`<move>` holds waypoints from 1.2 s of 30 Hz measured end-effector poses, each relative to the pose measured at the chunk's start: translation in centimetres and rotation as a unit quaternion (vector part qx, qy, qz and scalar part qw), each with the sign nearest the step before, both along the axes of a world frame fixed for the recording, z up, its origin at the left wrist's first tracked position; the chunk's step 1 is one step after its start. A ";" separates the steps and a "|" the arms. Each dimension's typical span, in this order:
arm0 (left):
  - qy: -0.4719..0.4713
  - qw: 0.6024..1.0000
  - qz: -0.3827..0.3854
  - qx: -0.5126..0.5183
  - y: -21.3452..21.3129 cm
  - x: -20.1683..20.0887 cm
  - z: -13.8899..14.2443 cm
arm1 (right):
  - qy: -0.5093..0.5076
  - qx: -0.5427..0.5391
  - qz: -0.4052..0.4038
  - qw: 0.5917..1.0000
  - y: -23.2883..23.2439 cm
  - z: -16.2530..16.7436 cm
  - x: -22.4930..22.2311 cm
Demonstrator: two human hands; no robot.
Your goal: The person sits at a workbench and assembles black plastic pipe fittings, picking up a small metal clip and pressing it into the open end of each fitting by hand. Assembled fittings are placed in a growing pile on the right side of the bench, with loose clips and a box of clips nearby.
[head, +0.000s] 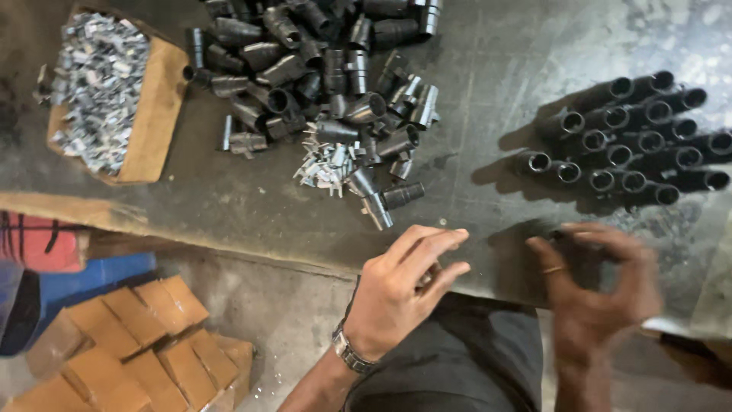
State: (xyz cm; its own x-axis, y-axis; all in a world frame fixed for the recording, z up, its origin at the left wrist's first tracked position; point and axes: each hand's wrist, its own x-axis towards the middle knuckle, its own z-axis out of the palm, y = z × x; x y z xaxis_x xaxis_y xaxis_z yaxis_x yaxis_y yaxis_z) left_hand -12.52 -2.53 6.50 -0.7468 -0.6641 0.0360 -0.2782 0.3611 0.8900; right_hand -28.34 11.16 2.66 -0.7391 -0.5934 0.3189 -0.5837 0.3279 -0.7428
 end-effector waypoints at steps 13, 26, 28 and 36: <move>-0.074 0.950 0.286 -0.097 -4.8 3.2 -0.1 | 0.007 0.083 -0.032 0.996 1.3 -5.1 -5.7; -0.092 0.953 0.163 -0.237 -9.2 6.4 -1.9 | 0.082 0.119 -0.028 0.989 -2.5 -0.6 0.5; -0.085 0.954 0.136 -0.252 -9.5 7.0 -1.9 | 0.086 0.117 0.050 0.988 -4.8 1.1 4.2; -0.039 0.974 0.061 -0.217 -9.2 9.0 -0.2 | 0.118 0.152 0.179 0.965 -11.9 2.8 8.3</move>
